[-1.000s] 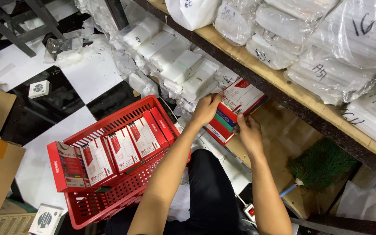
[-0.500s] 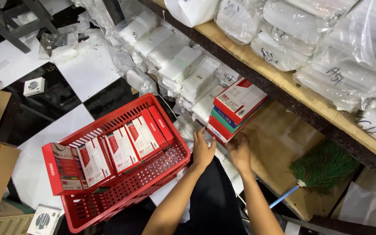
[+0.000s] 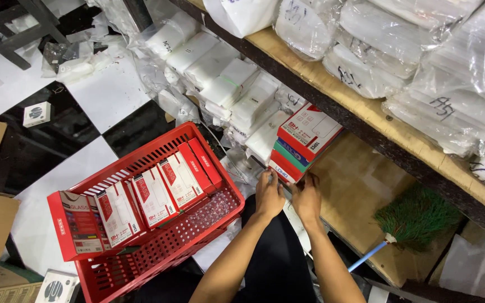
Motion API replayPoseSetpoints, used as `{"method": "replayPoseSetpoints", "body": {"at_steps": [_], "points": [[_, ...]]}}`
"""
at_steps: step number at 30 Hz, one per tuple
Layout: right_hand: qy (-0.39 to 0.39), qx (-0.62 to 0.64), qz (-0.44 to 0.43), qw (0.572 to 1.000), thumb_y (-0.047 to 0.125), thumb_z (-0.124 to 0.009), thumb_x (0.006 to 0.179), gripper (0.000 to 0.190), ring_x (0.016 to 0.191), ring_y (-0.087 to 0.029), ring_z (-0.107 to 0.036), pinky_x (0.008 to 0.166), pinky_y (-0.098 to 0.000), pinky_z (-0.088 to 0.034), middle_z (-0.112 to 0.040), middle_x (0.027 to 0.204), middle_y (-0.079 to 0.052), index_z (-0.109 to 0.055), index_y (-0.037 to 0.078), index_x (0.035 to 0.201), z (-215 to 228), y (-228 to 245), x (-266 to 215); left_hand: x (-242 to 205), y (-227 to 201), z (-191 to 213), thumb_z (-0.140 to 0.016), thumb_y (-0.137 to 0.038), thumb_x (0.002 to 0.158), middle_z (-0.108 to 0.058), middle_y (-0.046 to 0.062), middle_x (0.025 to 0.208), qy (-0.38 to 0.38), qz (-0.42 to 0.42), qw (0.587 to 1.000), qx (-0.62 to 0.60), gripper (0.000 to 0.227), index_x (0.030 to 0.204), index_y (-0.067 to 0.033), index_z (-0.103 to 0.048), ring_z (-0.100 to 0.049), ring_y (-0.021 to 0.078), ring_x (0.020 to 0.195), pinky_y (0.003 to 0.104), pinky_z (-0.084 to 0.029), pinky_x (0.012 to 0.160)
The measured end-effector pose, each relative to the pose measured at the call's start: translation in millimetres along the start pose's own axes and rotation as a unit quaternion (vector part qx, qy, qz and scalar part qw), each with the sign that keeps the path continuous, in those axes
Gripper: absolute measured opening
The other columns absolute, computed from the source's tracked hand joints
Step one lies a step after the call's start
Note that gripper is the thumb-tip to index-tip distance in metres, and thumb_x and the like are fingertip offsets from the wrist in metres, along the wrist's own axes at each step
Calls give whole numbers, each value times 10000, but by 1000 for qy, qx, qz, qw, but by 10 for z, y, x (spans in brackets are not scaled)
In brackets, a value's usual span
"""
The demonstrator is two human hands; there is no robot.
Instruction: The person sits on the floor and repeatedly picks small product boxes from a red basket, then places them onto a nearby wooden shelf. The person handles the boxes one at a time, moving them from the basket to the shelf in a repetitive cycle.
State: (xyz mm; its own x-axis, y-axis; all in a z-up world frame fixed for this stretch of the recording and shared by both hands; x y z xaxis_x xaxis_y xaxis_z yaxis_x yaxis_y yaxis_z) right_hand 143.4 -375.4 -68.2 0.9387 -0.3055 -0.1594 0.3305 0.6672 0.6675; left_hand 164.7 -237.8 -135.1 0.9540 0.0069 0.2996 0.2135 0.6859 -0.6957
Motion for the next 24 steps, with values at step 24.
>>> {"method": "replayPoseSetpoints", "body": {"at_steps": [24], "points": [[-52,-55,25,997,488,-720,909,615,1310,-333,-557,1124,-437,-432,-607,1336,-169,-658,44,1329,127,-346,810,616,-113,-861,-531,-314,881,-551,191,1182,16,1,991,133,601,1356,54,-561,-525,378,1033,501,-415,852]]}}
Point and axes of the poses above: each hand's wrist, its own x-axis towards the middle knuckle, its own z-axis out of the back of the hand, y = z × x, the point moved 9 cm from there along x, towards the middle knuckle
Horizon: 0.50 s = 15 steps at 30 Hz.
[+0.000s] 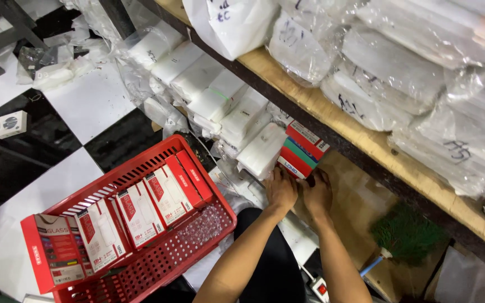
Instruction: The person sits on the floor and repeatedly picks small product boxes from a red basket, then places them onto a nearby wooden shelf. The person handles the boxes one at a time, moving them from the basket to the shelf in a repetitive cycle.
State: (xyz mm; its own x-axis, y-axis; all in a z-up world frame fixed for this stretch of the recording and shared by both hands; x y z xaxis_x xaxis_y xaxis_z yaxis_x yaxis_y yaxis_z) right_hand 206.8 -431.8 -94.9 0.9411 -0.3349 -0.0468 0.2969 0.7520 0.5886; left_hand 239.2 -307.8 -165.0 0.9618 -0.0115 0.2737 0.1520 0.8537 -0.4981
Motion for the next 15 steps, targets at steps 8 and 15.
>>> {"method": "replayPoseSetpoints", "body": {"at_steps": [8,15], "points": [[-38,2,22,999,442,-780,868,526,1222,-343,-613,1050,-457,-500,-627,1276,-135,-704,85,1248,49,2,122,109,-148,254,-525,-355,897,-535,208,1267,71,12,995,-66,672,1416,72,-507,-562,420,1081,551,-471,805],[-40,5,42,998,431,-763,896,513,1213,-375,-611,1049,-460,-494,-636,1251,-166,-713,48,1234,46,-52,231,167,-32,93,-496,-461,901,-482,206,1434,134,25,988,-71,763,1506,0,-425,-571,418,1198,599,-475,874]]}}
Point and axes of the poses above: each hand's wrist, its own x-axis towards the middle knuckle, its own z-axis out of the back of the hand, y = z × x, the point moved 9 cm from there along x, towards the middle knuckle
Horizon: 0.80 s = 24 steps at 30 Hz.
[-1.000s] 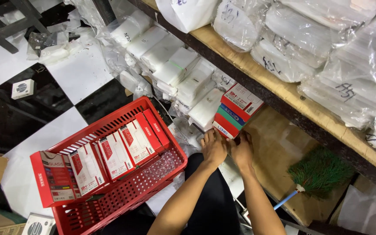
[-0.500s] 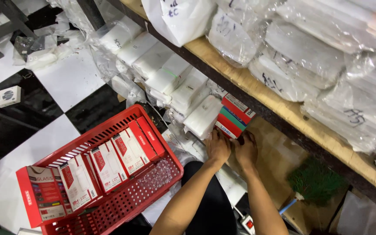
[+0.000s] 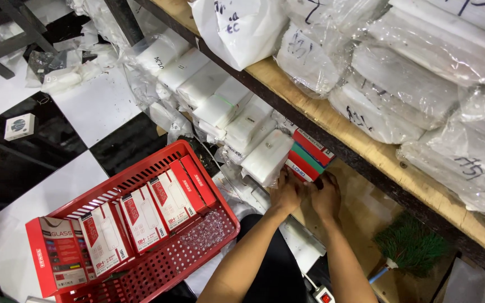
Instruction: The person sits on the floor and repeatedly picks small product boxes from a red basket, then places them onto a nearby wooden shelf. The person handles the boxes one at a time, moving them from the basket to the shelf in a repetitive cycle.
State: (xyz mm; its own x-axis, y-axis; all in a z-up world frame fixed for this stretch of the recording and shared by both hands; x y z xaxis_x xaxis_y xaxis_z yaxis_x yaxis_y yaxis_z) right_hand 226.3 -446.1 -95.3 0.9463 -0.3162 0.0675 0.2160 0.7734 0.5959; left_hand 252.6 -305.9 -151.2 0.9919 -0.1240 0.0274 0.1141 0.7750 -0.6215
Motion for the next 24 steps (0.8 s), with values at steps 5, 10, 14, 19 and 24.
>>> {"method": "replayPoseSetpoints", "body": {"at_steps": [5,10,14,19,24], "points": [[-2,6,10,1000,403,-785,866,549,1222,-397,-604,1056,-476,-483,-640,1259,-199,-700,21,1252,158,218,-67,-34,116,-206,-459,-472,916,-225,113,1655,139,42,989,17,810,1617,-141,-225,-422,349,1424,753,-384,975],[-5,10,10,1000,367,-775,891,481,1186,-381,-622,1030,-476,-499,-632,1235,-157,-700,53,1248,52,46,11,1,169,-297,-471,-496,908,-238,113,1661,145,49,988,34,857,1643,-199,-144,-373,330,1470,692,-381,1001],[-42,54,52,996,301,-832,823,498,1158,-435,-623,997,-511,-513,-635,1174,-230,-684,0,1191,164,140,-108,-84,59,-96,-463,-460,933,-287,95,1615,117,36,991,57,823,1639,-181,-145,-378,295,1453,662,-422,963],[-13,212,-25,977,371,-862,785,1029,1424,-513,-281,1183,-596,-272,-277,1490,-368,-254,-75,1485,415,216,-222,-105,6,-15,-459,-475,948,-259,115,1642,118,25,990,69,807,1636,-152,-187,-312,309,1496,589,-356,1052],[-50,322,27,945,124,-859,808,1238,1483,-599,-78,1163,-685,-300,62,1599,-390,90,-51,1585,259,-26,-43,-176,-53,71,-419,-530,976,-270,141,1661,143,19,985,97,768,1622,-147,-258,-287,299,1526,512,-242,1180]]}}
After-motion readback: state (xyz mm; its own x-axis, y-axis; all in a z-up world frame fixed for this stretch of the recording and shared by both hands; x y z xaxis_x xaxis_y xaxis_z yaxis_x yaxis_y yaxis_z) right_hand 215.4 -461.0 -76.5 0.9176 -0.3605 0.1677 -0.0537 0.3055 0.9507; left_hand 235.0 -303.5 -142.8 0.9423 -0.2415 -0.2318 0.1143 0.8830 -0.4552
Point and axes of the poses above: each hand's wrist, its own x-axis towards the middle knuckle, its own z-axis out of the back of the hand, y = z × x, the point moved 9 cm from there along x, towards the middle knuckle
